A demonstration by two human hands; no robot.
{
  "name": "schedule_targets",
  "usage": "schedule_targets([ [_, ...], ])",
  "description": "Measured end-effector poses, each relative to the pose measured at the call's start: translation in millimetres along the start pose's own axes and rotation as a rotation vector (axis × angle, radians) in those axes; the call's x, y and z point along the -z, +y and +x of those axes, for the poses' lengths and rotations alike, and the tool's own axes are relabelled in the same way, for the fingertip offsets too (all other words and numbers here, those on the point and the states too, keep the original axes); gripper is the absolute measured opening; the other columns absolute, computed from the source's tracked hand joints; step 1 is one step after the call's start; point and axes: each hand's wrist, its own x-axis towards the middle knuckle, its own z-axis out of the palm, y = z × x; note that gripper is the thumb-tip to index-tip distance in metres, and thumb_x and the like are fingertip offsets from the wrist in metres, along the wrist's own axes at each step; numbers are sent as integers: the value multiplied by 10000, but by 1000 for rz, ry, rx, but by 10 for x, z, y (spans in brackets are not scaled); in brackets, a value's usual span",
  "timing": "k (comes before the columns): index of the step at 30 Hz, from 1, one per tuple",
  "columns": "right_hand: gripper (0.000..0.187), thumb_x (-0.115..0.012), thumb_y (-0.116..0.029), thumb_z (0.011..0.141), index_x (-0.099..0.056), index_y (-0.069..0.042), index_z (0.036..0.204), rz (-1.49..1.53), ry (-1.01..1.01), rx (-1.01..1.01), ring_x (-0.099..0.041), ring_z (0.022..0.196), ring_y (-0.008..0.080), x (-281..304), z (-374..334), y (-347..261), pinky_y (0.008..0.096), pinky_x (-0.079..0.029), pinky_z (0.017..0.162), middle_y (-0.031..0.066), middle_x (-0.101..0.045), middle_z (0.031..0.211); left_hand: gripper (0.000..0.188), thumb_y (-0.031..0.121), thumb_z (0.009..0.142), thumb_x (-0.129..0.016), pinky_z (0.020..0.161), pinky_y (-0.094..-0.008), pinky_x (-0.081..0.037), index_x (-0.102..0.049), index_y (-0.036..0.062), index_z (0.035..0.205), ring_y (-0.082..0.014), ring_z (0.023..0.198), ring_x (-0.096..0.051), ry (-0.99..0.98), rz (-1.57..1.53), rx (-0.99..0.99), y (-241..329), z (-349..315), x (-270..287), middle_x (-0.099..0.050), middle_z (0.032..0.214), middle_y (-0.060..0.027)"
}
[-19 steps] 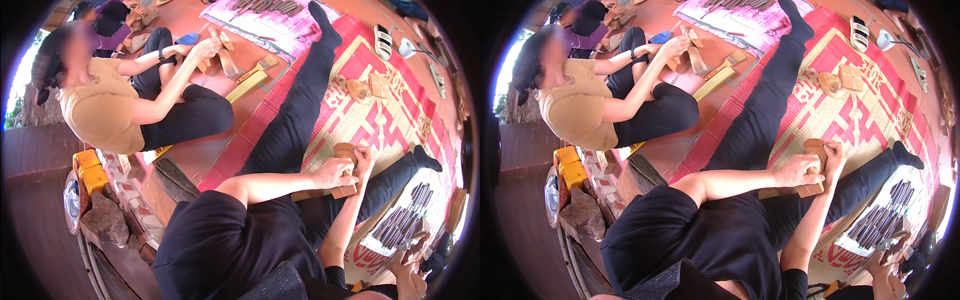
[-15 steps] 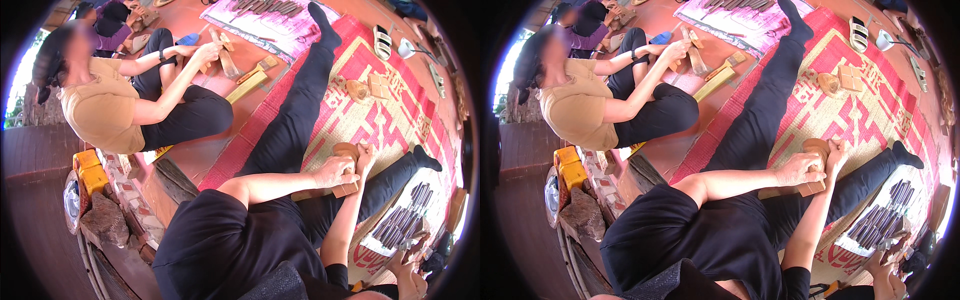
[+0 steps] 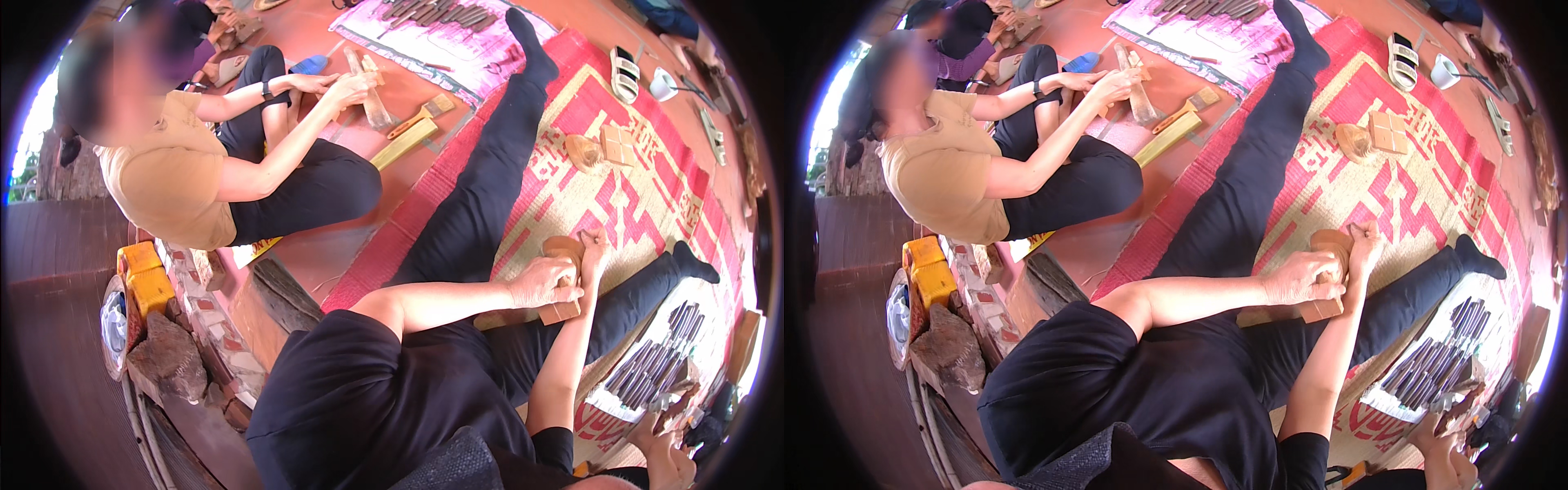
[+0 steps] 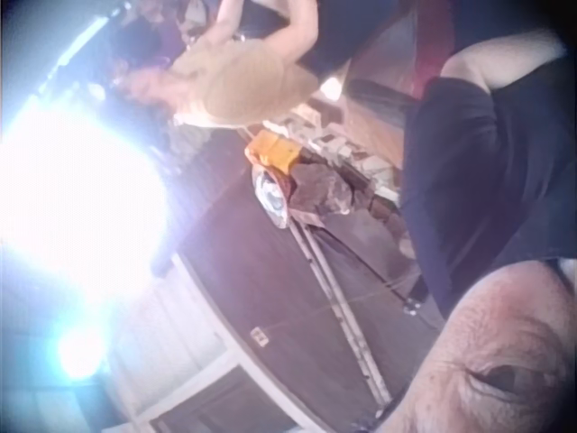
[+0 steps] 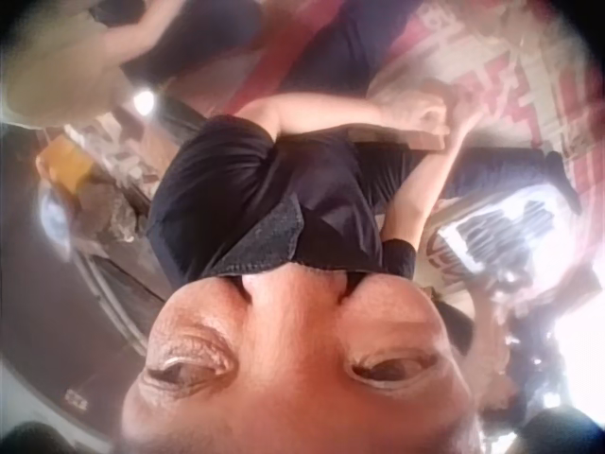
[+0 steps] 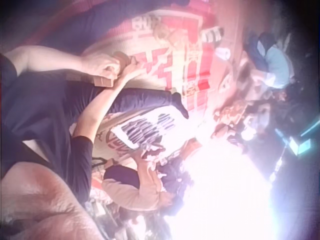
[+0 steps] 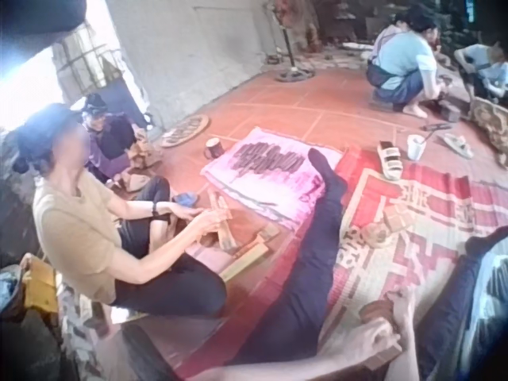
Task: The person sits on a mat and assembles small wooden blocks into a cube-like structure. They repeatedly pick up blocks, fit them together, and adjust the assembly with both hands.
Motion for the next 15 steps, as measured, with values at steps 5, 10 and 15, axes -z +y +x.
schedule_targets([
  [5,152,-656,43,834,-567,-28,732,238,-58,18,-569,741,78,-26,-215,-248,224,-471,709,7,-622,781,455,485,872,-655,669,-405,-454,-564,41,826,-302,751,-600,-49,-1,23,3,-72,54,-553,812,-112],
  [10,164,-654,16,843,-557,-23,717,124,-15,35,-542,711,85,-30,-272,-218,245,-461,705,0,-588,714,453,488,873,-651,705,-413,-465,-585,40,856,-325,805,-608,-69,3,20,14,-20,-5,-573,857,-125],
  [15,169,-646,7,861,-553,-30,724,95,139,13,-534,710,99,116,-169,-73,247,-461,711,9,-588,725,462,486,859,-665,718,-424,-469,-591,32,903,-332,826,-614,-77,6,30,13,-58,49,-576,883,-138],
])
